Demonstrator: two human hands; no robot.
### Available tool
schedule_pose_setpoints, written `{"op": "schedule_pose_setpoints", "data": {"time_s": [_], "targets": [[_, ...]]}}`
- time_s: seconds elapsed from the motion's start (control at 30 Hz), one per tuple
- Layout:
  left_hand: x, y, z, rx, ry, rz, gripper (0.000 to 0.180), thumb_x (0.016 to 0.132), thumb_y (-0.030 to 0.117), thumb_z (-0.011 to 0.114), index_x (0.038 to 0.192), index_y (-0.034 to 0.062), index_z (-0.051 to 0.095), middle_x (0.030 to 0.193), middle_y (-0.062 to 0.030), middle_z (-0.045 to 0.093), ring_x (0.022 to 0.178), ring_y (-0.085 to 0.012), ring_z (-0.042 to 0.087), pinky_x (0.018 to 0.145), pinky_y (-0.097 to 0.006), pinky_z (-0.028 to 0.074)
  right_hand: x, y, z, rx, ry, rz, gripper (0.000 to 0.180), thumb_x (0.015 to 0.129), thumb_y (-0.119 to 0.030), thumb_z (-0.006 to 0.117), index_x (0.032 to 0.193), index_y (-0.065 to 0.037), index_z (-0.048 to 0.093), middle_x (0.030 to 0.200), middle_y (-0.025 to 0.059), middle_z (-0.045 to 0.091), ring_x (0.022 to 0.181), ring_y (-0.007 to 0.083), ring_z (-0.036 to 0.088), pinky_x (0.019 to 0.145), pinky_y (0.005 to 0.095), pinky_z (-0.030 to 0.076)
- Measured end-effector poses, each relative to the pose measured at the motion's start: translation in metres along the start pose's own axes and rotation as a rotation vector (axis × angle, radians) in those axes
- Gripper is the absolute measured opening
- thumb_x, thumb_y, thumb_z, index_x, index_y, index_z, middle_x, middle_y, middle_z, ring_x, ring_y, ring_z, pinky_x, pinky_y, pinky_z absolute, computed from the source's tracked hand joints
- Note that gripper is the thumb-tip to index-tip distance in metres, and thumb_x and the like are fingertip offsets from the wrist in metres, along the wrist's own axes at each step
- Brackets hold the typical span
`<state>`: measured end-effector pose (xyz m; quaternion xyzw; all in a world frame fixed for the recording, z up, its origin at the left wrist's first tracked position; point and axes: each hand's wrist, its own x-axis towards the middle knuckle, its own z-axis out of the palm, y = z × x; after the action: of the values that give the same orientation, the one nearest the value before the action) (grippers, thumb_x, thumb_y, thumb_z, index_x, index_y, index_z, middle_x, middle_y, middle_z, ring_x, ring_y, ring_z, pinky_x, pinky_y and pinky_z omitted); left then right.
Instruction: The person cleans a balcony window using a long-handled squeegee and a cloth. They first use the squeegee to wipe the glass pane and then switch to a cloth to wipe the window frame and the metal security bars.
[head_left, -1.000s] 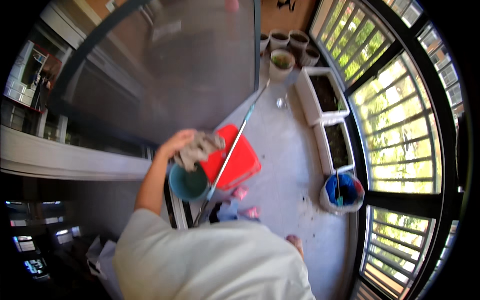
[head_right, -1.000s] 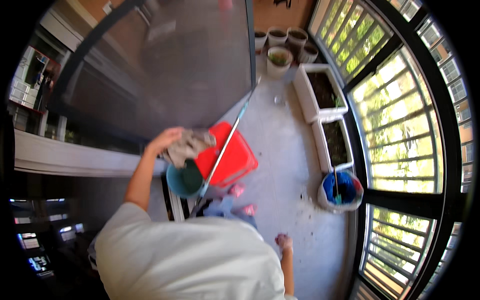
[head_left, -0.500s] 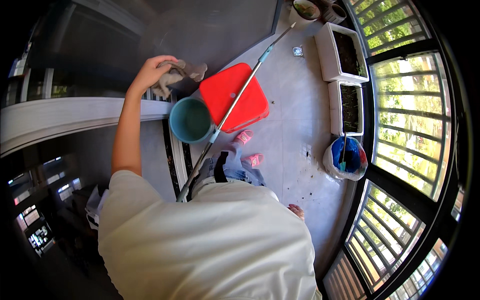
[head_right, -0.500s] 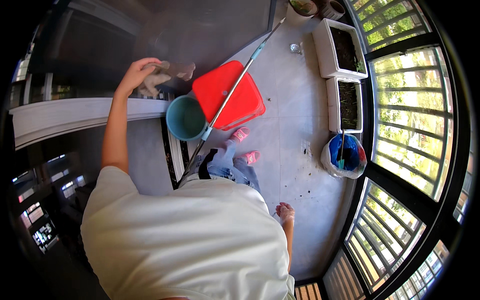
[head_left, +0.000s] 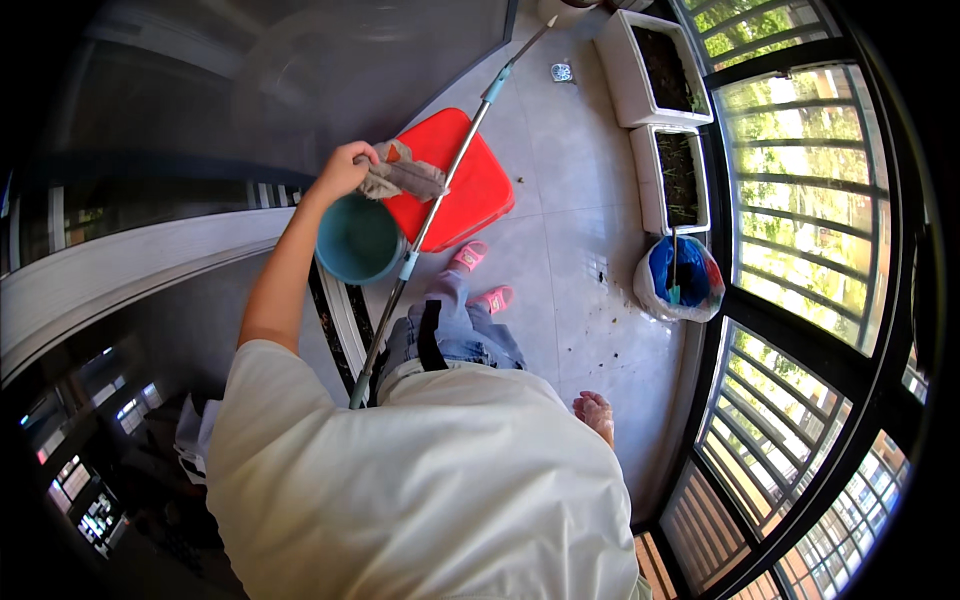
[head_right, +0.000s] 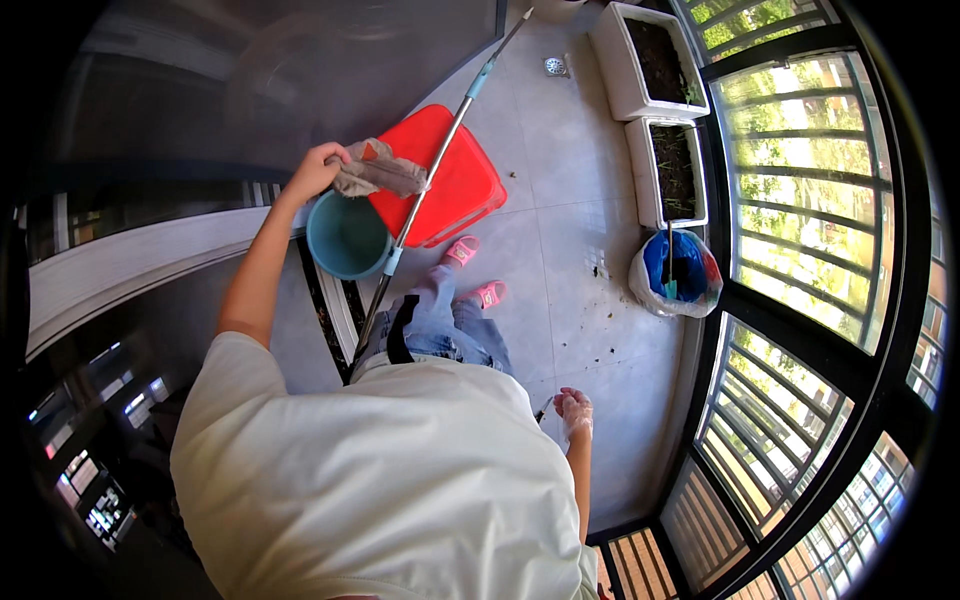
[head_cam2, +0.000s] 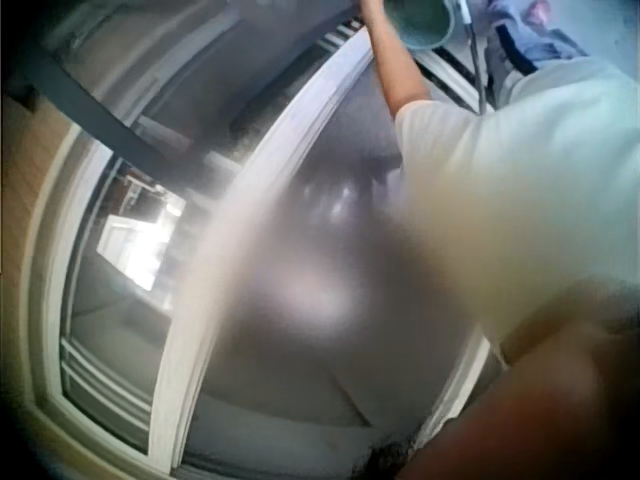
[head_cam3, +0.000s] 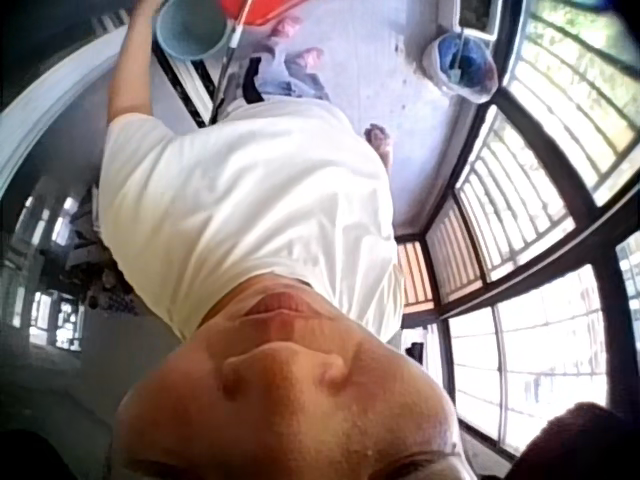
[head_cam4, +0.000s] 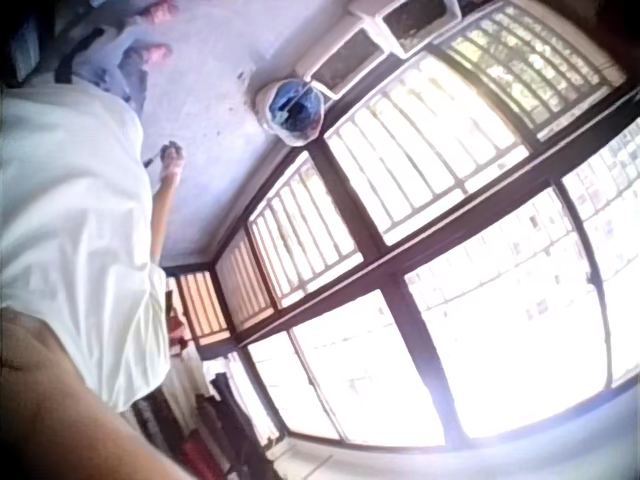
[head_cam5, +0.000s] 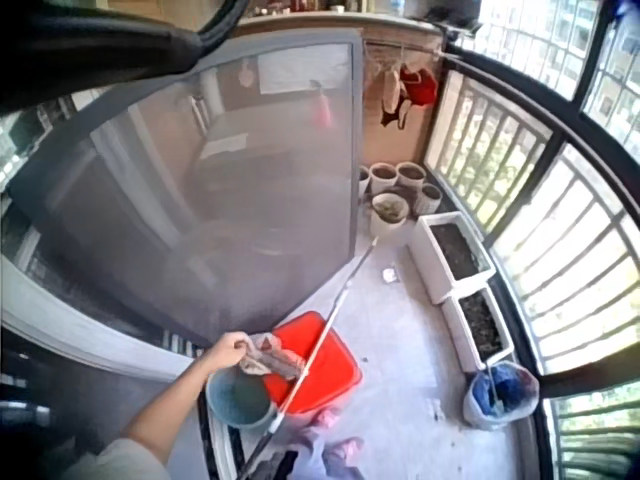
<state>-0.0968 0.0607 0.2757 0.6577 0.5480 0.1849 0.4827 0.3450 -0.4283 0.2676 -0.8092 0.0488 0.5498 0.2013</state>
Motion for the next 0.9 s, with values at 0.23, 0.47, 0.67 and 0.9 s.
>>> {"op": "schedule_pose_setpoints", "data": {"time_s": [0.23,0.47,0.67,0.9], "targets": [[0.018,-0.015,0.027,0.018,0.092,0.159,0.005,0.068,0.006,0.058,0.070,0.0044,0.054,0.068,-0.0057,0.055,0.068,-0.0138,0.053,0.064,-0.029,0.044,-0.016,0.007,0.002,-0.110,0.002,0.010,0.018,0.084,-0.011,0.049,0.095,0.000,0.057,0.073,0.0086,0.060,0.062,0.0149,0.057,0.057,0.0248,0.050],[0.022,-0.003,0.031,0.078,0.099,0.250,0.017,0.066,-0.004,0.055,0.081,0.0021,0.056,0.077,-0.0111,0.060,0.074,-0.0188,0.059,0.070,-0.031,0.047,0.036,0.023,0.014,-0.326,0.091,-0.110,0.023,0.080,-0.012,0.047,0.096,-0.004,0.061,0.081,0.0126,0.064,0.071,0.0234,0.062,0.065,0.0328,0.050],[-0.006,0.150,0.072,-0.096,-0.239,0.272,0.016,0.068,-0.003,0.058,0.083,0.0007,0.058,0.079,-0.0066,0.061,0.074,-0.0114,0.058,0.067,-0.026,0.047,-0.049,-0.143,0.056,-0.644,0.105,-0.753,0.026,0.077,-0.015,0.051,0.100,-0.007,0.060,0.088,0.0179,0.061,0.084,0.0339,0.057,0.075,0.0407,0.046],[-0.043,0.266,0.139,-0.263,-0.630,0.376,0.018,0.066,-0.008,0.067,0.082,-0.0006,0.061,0.083,-0.0064,0.062,0.078,-0.0113,0.058,0.071,-0.023,0.047,-0.098,-0.231,0.097,-0.467,0.205,-1.378,0.048,0.072,-0.015,0.064,0.117,-0.010,0.048,0.100,0.0184,0.054,0.096,0.0366,0.051,0.082,0.0425,0.043]]}}
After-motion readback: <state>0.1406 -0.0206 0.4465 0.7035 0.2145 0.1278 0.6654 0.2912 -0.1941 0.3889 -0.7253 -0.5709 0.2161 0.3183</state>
